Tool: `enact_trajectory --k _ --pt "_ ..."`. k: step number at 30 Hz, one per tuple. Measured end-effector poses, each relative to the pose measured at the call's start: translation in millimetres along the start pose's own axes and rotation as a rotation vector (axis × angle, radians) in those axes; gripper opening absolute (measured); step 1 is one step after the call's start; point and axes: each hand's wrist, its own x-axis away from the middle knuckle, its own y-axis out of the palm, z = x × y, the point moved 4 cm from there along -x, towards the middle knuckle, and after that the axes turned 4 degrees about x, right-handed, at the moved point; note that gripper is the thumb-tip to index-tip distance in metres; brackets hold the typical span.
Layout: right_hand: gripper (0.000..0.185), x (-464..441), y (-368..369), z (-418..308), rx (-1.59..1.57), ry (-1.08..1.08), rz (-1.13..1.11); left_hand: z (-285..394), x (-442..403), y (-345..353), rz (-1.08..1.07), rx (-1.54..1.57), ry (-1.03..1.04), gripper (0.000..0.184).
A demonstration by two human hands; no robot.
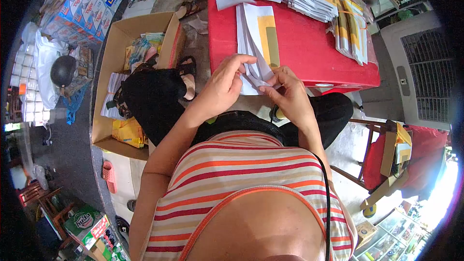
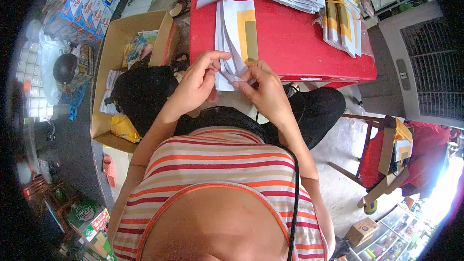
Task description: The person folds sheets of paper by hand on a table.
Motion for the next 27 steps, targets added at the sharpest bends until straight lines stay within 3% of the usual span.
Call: enact_trajectory --k 15,27 --pt "0.027 2 -3 1 0.007 0.006 0.04 -9 0 3 0.022 0.066 -0.022 0.049" --pt "0.029 4 -2 13 -0.153 -0.015 0.022 4 -4 3 -0.025 -0.075 0.07 0.051"
